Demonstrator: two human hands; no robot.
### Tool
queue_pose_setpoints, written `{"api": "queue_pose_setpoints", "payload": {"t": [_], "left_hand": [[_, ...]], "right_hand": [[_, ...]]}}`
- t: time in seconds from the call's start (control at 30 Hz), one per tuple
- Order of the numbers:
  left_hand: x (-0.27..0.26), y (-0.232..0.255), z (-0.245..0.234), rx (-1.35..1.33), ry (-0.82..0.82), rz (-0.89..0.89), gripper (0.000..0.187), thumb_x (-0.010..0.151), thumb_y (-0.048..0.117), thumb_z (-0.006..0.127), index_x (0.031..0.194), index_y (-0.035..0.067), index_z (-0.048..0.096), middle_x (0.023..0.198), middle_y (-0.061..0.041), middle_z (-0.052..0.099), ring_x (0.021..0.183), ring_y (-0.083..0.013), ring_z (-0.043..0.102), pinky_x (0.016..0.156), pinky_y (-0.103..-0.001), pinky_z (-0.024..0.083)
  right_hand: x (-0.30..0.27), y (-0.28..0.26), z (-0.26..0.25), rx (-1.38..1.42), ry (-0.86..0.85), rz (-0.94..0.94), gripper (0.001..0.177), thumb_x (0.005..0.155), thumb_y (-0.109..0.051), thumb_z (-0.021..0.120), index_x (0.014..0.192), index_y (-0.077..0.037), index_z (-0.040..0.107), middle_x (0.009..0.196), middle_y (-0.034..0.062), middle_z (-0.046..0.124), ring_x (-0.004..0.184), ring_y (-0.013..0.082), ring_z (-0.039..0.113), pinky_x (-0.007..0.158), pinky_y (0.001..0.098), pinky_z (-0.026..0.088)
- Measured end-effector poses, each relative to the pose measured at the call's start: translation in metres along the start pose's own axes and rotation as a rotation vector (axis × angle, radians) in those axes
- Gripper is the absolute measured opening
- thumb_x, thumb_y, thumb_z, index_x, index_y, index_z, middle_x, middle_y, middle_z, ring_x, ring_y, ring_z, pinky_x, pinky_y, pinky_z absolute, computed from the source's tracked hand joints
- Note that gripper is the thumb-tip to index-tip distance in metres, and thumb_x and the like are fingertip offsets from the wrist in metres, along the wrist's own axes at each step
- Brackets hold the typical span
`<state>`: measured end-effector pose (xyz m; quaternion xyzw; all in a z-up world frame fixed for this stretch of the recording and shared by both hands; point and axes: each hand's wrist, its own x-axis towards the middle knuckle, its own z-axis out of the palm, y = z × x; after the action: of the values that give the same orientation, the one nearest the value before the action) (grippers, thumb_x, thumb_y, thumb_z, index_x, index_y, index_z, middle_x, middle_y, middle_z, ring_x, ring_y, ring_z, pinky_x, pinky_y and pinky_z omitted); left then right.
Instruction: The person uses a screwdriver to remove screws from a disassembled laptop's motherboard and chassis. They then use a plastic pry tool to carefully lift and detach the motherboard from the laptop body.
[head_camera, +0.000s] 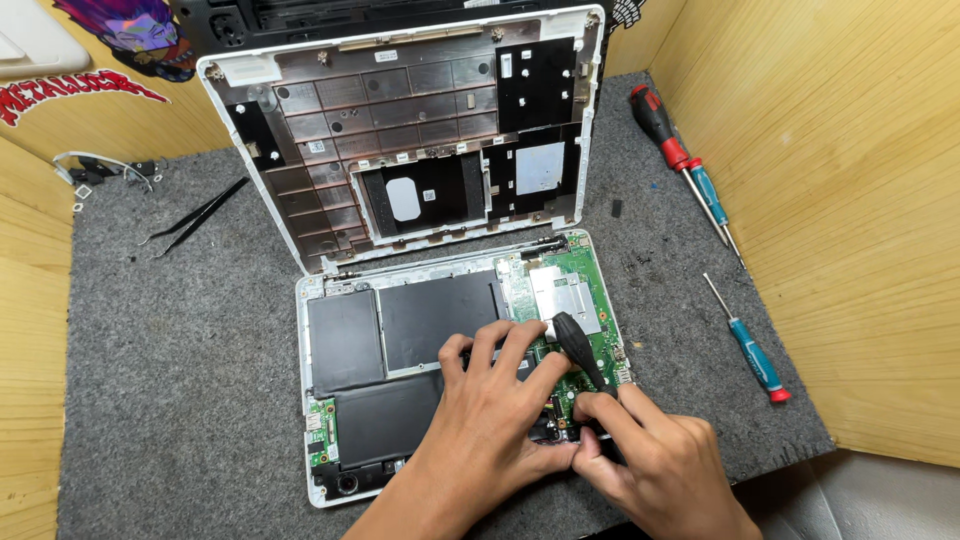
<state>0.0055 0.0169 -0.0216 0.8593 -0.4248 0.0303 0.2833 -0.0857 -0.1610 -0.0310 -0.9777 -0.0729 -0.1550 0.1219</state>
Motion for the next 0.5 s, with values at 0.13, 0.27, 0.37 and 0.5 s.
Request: {"api": "queue_pose_setpoints", "payload": {"t": [0.13, 0.27, 0.37, 0.5], "left_hand": [[0.001, 0.0, -0.001, 0.001, -0.002, -0.001, 0.06, 0.08, 0.065, 0.058, 0.114, 0.016, 0.059, 0.132, -0.014, 0.05, 0.121, -0.0363, 0.044, 0.088, -0.06, 0.029], [0.0, 0.001, 0.0, 0.009, -0.008, 0.001, 0.061, 0.079, 0.064, 0.058, 0.119, 0.018, 0.059, 0.133, -0.015, 0.05, 0.122, -0.0374, 0.044, 0.088, -0.06, 0.03], [-0.001, 0.001, 0.0, 0.005, -0.003, 0.0, 0.061, 0.077, 0.063, 0.061, 0.117, 0.017, 0.059, 0.132, -0.015, 0.051, 0.121, -0.0371, 0.045, 0.088, -0.061, 0.03], [-0.001, 0.001, 0.002, 0.023, 0.006, 0.002, 0.064, 0.077, 0.066, 0.061, 0.115, 0.015, 0.058, 0.132, -0.016, 0.051, 0.121, -0.0379, 0.044, 0.088, -0.061, 0.03]], "right_hand": [[-0.007, 0.002, 0.007, -0.005, -0.045, 0.012, 0.014, 0.08, -0.026, 0.068, 0.088, -0.023, 0.058, 0.081, -0.0054, 0.054, 0.047, 0.0191, 0.057, 0.04, 0.0339, 0.048], [-0.016, 0.001, 0.016, 0.033, 0.095, 0.066, 0.016, 0.083, -0.027, 0.066, 0.097, -0.02, 0.062, 0.085, -0.0075, 0.061, 0.05, 0.0151, 0.057, 0.047, 0.0314, 0.047], [-0.016, -0.001, 0.014, 0.034, 0.128, 0.036, 0.019, 0.084, -0.024, 0.067, 0.102, -0.021, 0.065, 0.086, -0.0055, 0.061, 0.051, 0.0158, 0.058, 0.05, 0.0314, 0.049], [-0.012, -0.001, 0.012, 0.012, 0.156, -0.035, 0.019, 0.082, -0.018, 0.069, 0.101, -0.021, 0.067, 0.079, -0.0041, 0.057, 0.053, 0.0157, 0.057, 0.051, 0.0312, 0.048]]}}
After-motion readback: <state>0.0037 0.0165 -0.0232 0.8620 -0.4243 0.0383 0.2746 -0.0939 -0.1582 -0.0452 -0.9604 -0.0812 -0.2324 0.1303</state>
